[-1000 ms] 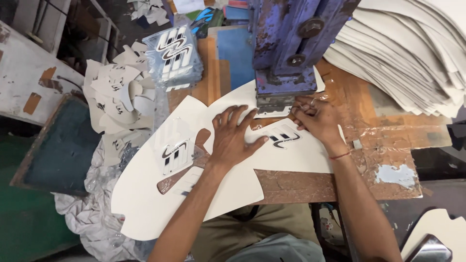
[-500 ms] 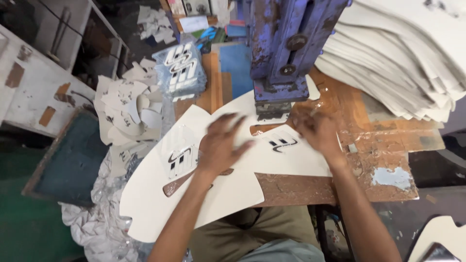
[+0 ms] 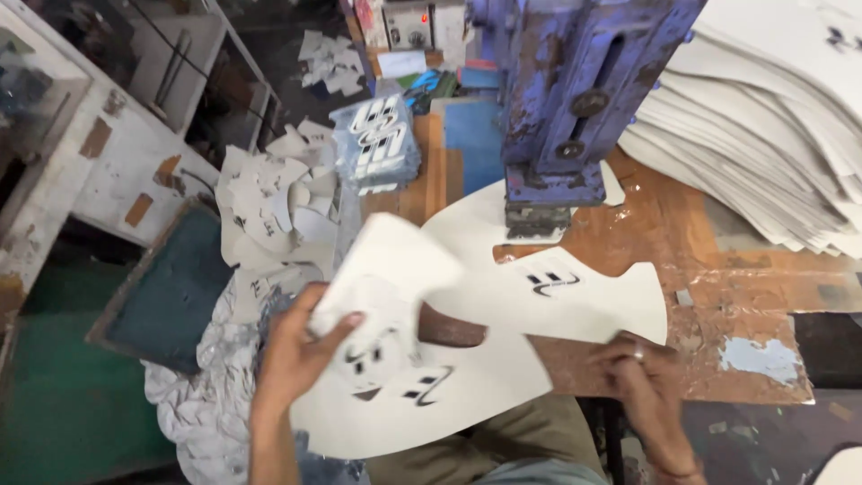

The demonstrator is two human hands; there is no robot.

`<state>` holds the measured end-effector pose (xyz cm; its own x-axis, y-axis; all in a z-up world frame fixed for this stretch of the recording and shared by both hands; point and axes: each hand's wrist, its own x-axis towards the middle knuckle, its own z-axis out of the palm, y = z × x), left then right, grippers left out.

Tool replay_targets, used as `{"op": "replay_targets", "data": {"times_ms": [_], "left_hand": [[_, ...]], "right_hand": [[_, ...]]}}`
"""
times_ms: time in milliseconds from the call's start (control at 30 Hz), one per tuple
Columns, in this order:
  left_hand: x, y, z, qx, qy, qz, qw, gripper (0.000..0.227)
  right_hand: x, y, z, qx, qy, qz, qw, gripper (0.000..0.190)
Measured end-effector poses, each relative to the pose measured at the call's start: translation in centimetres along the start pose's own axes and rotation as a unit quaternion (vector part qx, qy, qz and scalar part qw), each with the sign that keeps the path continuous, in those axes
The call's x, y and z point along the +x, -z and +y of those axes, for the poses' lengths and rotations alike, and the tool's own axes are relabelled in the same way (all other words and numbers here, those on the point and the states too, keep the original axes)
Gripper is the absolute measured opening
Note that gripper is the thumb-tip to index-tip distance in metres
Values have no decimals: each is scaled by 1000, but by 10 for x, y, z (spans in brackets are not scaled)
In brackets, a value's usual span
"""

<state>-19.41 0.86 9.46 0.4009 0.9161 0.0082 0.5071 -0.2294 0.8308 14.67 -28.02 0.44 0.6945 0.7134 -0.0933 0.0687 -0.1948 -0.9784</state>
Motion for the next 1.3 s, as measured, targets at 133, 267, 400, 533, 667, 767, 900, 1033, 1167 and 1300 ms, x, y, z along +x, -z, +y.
{"op": "replay_targets", "data": {"times_ms": [133,267,400,533,667,767,900,1033,1167,1300], "left_hand": [[8,-33,51,-68,-145,-56,985,51],[45,-76,28,-73,-265,-56,960,54],[61,-95,0,-26,-238,-74,968,37],[61,-95,-10,115,-290,23,950,30],[61,-110,-38,56,-241,-102,963,39],[61,-106,-37,63,-267,-80,958,40],[58,-104,-34,63,-253,-89,961,37],[43,-85,-15,119,-285,-83,948,57],[6,-48,-17,201,-161,-40,965,115],[-6,0,-123,96,-9,0,995,107]], "right_hand": [[10,-79,-94,-94,241,-62,964,16],[67,-144,-132,-158,296,-109,936,35],[120,-170,-70,-190,306,-168,918,41],[127,-180,-65,-229,332,-209,891,21],[79,-168,-63,-444,383,-186,788,12],[-7,-104,-72,-290,384,-398,781,15],[-17,41,-7,-161,221,-357,893,34],[-35,118,34,-221,29,-174,959,24],[-70,56,168,-56,-54,-80,994,27],[-88,-110,30,-128,39,-417,899,30]]}}
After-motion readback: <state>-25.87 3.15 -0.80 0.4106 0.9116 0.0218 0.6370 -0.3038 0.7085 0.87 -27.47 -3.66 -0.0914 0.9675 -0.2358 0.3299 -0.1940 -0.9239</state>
